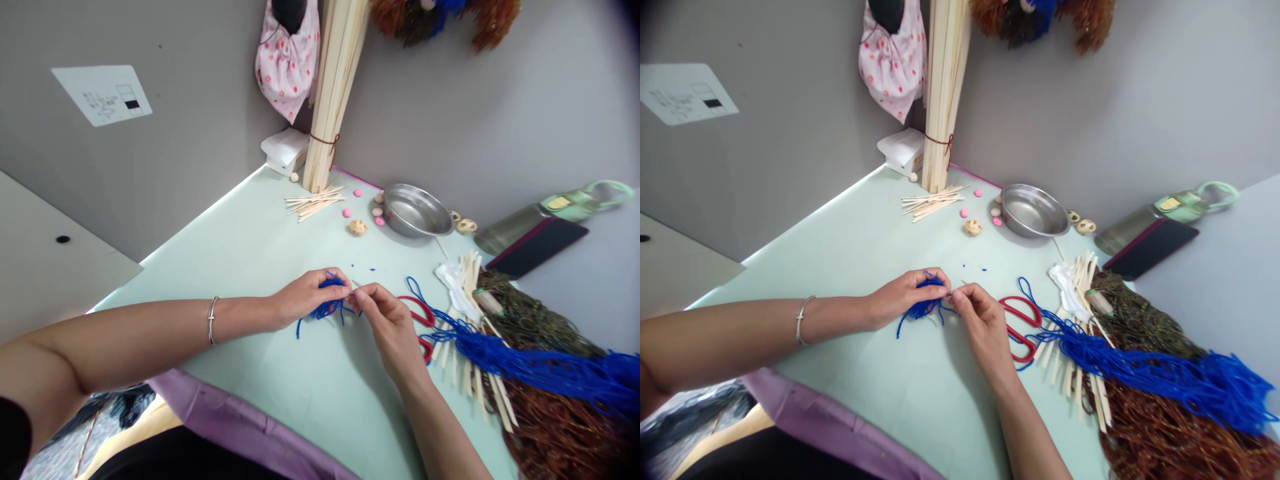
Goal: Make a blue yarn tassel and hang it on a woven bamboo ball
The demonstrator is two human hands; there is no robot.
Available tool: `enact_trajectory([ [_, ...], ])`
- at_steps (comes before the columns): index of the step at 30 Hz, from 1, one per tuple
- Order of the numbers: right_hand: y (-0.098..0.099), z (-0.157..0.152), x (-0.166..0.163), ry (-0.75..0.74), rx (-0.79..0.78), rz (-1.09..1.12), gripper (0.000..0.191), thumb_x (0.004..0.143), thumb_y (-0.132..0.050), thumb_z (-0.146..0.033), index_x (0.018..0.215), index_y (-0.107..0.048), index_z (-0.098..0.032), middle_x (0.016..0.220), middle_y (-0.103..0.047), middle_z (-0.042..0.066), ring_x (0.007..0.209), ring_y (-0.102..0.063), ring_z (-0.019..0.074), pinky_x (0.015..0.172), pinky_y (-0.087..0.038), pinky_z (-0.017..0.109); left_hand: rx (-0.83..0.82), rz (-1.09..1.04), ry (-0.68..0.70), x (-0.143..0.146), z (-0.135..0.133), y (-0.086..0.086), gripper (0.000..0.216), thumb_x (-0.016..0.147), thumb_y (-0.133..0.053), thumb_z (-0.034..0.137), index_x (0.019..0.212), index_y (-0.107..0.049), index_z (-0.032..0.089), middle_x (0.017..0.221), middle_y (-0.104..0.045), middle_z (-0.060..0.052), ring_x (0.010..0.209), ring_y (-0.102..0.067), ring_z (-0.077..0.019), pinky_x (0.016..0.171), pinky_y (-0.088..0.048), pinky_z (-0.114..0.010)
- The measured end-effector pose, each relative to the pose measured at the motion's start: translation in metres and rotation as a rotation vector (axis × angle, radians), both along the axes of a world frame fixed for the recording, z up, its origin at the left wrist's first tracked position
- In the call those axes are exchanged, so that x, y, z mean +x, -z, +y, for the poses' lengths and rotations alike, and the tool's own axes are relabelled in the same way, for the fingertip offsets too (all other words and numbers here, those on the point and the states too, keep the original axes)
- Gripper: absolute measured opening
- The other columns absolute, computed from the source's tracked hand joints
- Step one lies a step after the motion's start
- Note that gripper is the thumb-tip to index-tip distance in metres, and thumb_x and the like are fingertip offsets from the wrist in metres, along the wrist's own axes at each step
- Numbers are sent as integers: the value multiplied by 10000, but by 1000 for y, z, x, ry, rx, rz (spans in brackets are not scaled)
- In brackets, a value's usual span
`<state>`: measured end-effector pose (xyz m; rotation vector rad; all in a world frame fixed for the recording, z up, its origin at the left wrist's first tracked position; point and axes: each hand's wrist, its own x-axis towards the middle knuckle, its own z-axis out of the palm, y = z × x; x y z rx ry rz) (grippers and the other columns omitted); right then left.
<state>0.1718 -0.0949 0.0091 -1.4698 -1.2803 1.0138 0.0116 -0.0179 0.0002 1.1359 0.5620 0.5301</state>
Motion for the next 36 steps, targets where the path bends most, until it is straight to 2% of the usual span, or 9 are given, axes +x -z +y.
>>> enact_trajectory([
  [5,4,1,2,81,-2,79,159,832,-693,-360,831,-654,-205,756,-613,1,704,-521,148,628,-399,245,-62,-10,-28,1,0,2,181,788,-641,300,894,-569,172,760,-584,14,573,-533,-71,556,-399,-195],
  [8,4,2,1,69,-12,108,158,807,-719,-345,848,-672,-201,771,-646,10,706,-553,152,644,-422,251,-74,-23,-16,1,0,1,178,774,-648,267,885,-541,178,697,-577,29,540,-530,-71,533,-393,-192],
  [13,4,2,0,55,-14,74,150,802,-712,-334,853,-673,-200,808,-666,25,735,-581,168,682,-448,267,-22,27,30,-1,1,-1,156,775,-635,274,850,-543,172,620,-547,34,536,-519,-80,510,-383,-184],
  [17,2,0,-4,25,-20,49,122,819,-681,-315,836,-646,-200,775,-641,15,702,-562,155,656,-434,260,19,61,34,-1,2,0,120,747,-628,249,799,-559,166,606,-519,37,539,-494,-78,516,-373,-185],
  [23,0,-1,-5,24,-49,43,108,809,-661,-297,804,-624,-196,730,-596,2,664,-515,146,625,-403,255,-162,1,-23,2,0,-2,128,720,-619,249,786,-553,162,683,-511,29,560,-474,-67,547,-384,-189],
  [30,4,0,-2,32,-61,93,96,819,-664,-289,822,-623,-202,739,-594,-8,680,-513,142,633,-391,250,-102,-4,62,-1,1,-1,255,737,-727,346,820,-574,159,653,-520,39,555,-477,-62,541,-355,-186],
  [36,3,0,-4,10,-83,142,122,812,-676,-311,803,-625,-201,713,-607,-8,655,-522,143,636,-397,255,-292,-130,74,0,3,-1,271,738,-748,318,818,-544,158,681,-528,34,542,-487,-56,544,-363,-188],
])
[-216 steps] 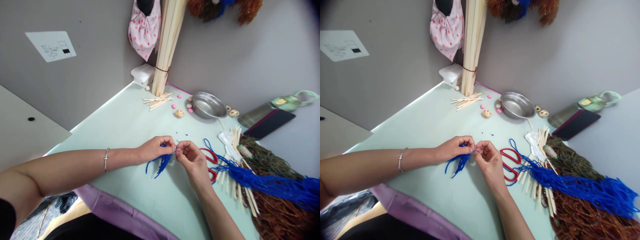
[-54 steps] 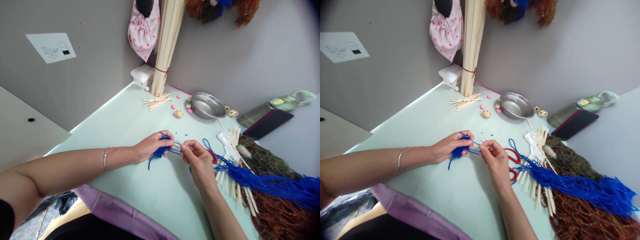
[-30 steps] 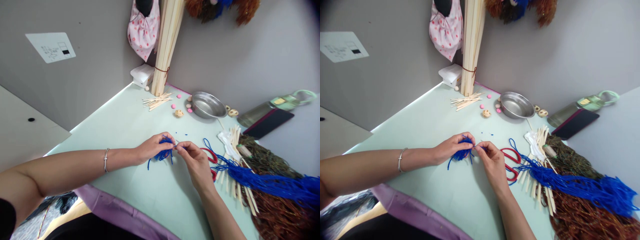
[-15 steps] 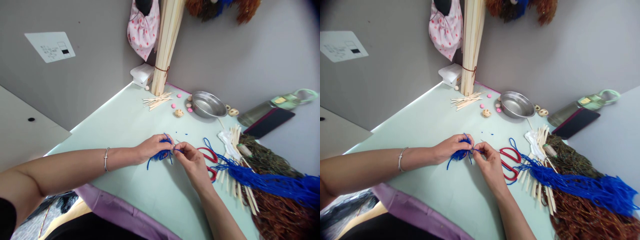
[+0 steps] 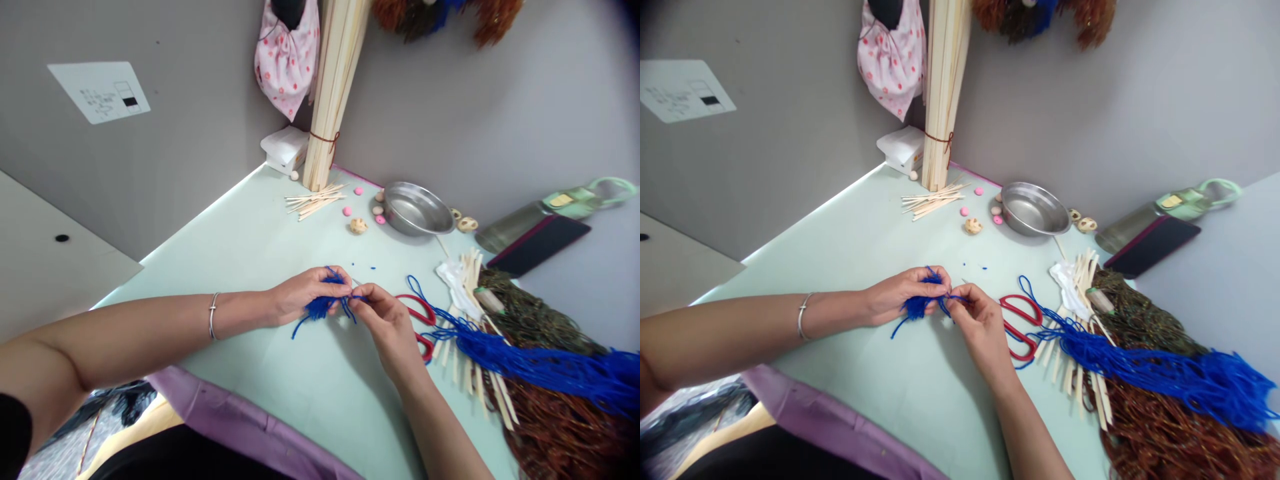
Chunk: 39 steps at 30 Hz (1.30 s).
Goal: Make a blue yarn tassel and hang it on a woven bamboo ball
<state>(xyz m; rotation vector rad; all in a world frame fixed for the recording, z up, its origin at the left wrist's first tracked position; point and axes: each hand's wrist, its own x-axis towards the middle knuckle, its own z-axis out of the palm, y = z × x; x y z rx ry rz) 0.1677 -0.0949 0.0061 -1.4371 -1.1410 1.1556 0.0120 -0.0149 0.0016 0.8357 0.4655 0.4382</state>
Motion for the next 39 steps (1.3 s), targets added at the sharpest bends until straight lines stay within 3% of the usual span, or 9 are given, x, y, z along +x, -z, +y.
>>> enact_trajectory([
  [10,-2,1,-3,-13,38,49,122,810,-679,-312,788,-626,-204,774,-648,12,708,-553,159,679,-423,266,18,-103,-70,0,0,0,182,843,-663,275,862,-514,172,850,-610,0,592,-527,-40,607,-417,-178],
  [13,0,2,0,-2,57,24,125,821,-669,-294,762,-605,-205,745,-601,-1,697,-521,149,650,-405,255,38,-145,-97,1,-1,1,154,858,-647,250,861,-516,170,1027,-647,-46,696,-582,-51,690,-442,-188],
  [19,-6,-1,-1,-82,177,-256,75,865,-601,-213,793,-580,-213,757,-558,2,719,-510,165,695,-408,289,128,-157,-96,-1,-2,0,142,851,-656,252,844,-534,180,1291,-593,-105,1135,-566,-159,955,-407,-282],
  [21,-9,-3,-4,-121,253,-372,91,861,-594,-172,782,-576,-215,777,-557,5,749,-521,170,730,-410,296,168,-140,-105,-1,-1,0,123,846,-659,247,842,-557,177,1353,-550,-100,1173,-538,-159,976,-388,-276],
  [23,-9,-4,-6,-129,288,-403,90,862,-593,-162,791,-582,-215,787,-560,4,759,-523,168,743,-409,295,159,-119,-106,-1,0,0,129,841,-663,266,856,-576,171,1377,-526,-93,1088,-569,-147,931,-411,-267],
  [25,-7,-3,-5,-79,258,-331,61,869,-604,-193,813,-591,-213,783,-568,1,745,-518,160,723,-409,287,108,-93,-107,-1,0,0,165,827,-677,293,863,-577,166,1316,-563,-89,956,-596,-125,854,-440,-258],
  [30,0,0,3,73,131,-69,98,873,-633,-287,828,-619,-202,699,-570,-17,658,-491,129,617,-382,246,59,17,-111,1,1,3,258,771,-725,349,844,-561,163,914,-630,-27,673,-536,-71,622,-401,-196],
  [39,-1,1,-1,90,118,-24,111,825,-691,-285,811,-632,-192,657,-532,-32,598,-428,99,547,-338,216,111,132,-57,-1,-2,2,302,691,-761,330,873,-595,155,706,-549,27,582,-477,-62,567,-350,-204],
])
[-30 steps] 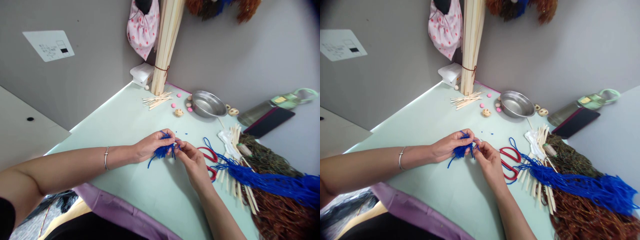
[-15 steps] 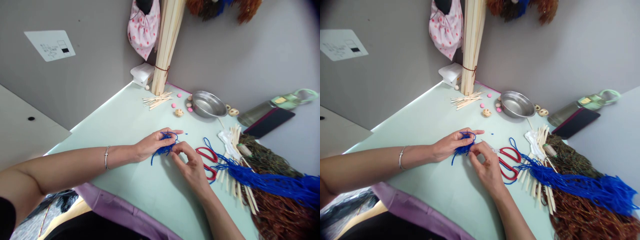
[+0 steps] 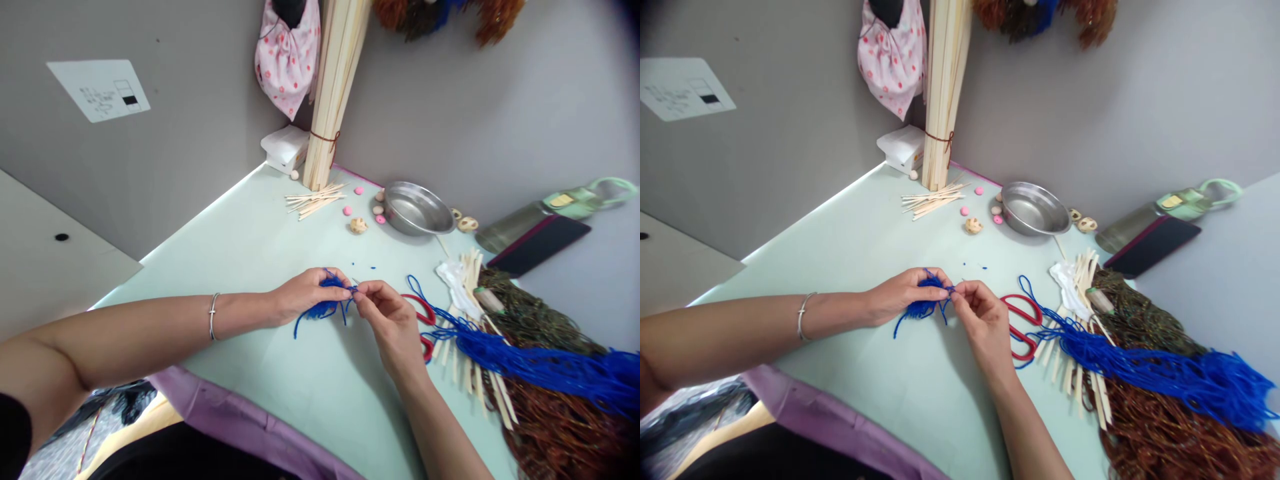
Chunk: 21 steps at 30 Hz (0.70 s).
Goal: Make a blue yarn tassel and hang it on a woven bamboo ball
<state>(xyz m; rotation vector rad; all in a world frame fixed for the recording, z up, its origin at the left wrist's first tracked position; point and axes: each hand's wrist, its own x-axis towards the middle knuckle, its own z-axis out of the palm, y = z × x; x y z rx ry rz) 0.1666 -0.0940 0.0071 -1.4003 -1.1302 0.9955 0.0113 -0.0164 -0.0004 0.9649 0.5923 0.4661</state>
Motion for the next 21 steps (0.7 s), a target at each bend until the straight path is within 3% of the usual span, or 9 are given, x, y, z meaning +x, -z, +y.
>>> enact_trajectory([
  [6,1,0,2,-46,-29,-39,112,837,-667,-278,795,-622,-185,651,-515,-36,599,-418,95,556,-331,217,-76,-13,-62,2,2,-1,179,726,-689,249,832,-594,141,726,-562,10,618,-517,-68,600,-387,-194],
  [11,1,0,1,-83,-61,-18,153,864,-642,-311,786,-605,-184,640,-508,-39,605,-425,97,576,-344,221,-66,-22,-40,2,2,-2,220,755,-689,328,798,-588,138,696,-551,8,591,-509,-69,571,-380,-193],
  [17,-1,0,0,-96,-74,-6,163,834,-688,-337,821,-630,-185,657,-522,-33,602,-423,103,571,-339,232,59,-11,-32,0,0,1,299,710,-749,394,806,-593,158,684,-537,27,603,-490,-67,581,-383,-187],
  [21,1,1,1,-37,-60,8,148,825,-685,-319,774,-621,-195,623,-498,-41,586,-407,104,560,-316,236,61,26,-24,0,0,1,323,734,-717,447,784,-582,158,661,-531,22,583,-484,-74,542,-366,-191],
])
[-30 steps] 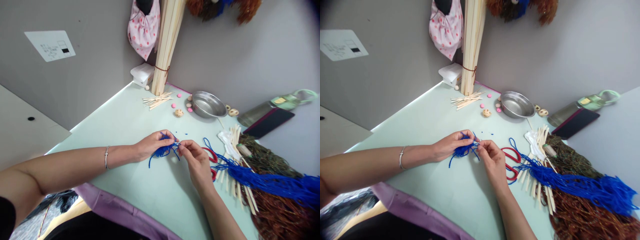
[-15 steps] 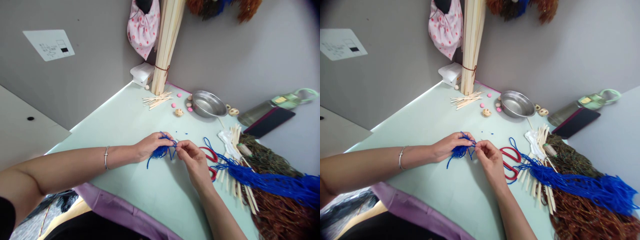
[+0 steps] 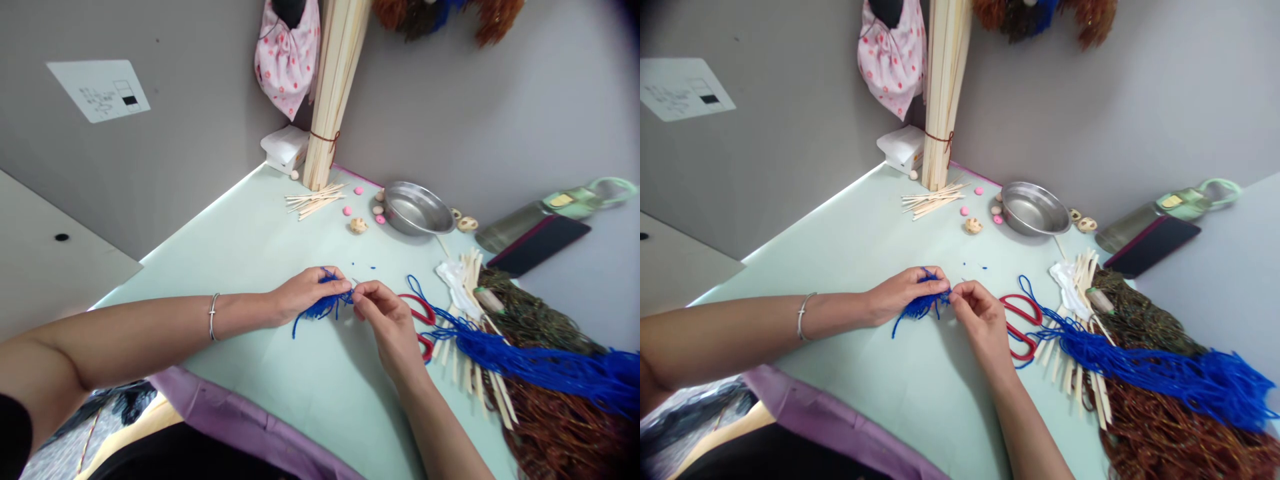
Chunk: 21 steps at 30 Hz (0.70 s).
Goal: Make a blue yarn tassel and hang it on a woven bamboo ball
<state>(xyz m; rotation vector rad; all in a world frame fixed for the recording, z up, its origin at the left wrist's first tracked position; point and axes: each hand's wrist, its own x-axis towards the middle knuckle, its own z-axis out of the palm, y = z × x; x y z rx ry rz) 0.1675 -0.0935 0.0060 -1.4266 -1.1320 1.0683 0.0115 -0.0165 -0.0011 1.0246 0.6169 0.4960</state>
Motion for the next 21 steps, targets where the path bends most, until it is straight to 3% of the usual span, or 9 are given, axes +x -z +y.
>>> enact_trajectory([
  [7,2,0,2,31,-18,26,146,813,-688,-315,764,-628,-191,612,-500,-35,584,-399,110,552,-297,245,-15,23,44,0,1,1,332,682,-760,388,849,-591,157,678,-548,21,580,-501,-76,545,-374,-194],
  [15,1,-1,2,-4,-31,24,150,803,-698,-316,761,-633,-187,615,-495,-38,576,-379,104,538,-285,234,-127,-35,-14,2,1,0,266,669,-755,301,820,-585,162,712,-569,19,577,-507,-67,563,-393,-195],
  [21,3,-1,2,11,-51,16,158,790,-705,-327,753,-633,-191,614,-503,-33,564,-382,112,521,-285,238,-176,-30,-24,2,3,-2,222,721,-713,332,782,-639,132,646,-581,9,553,-509,-69,544,-373,-202],
])
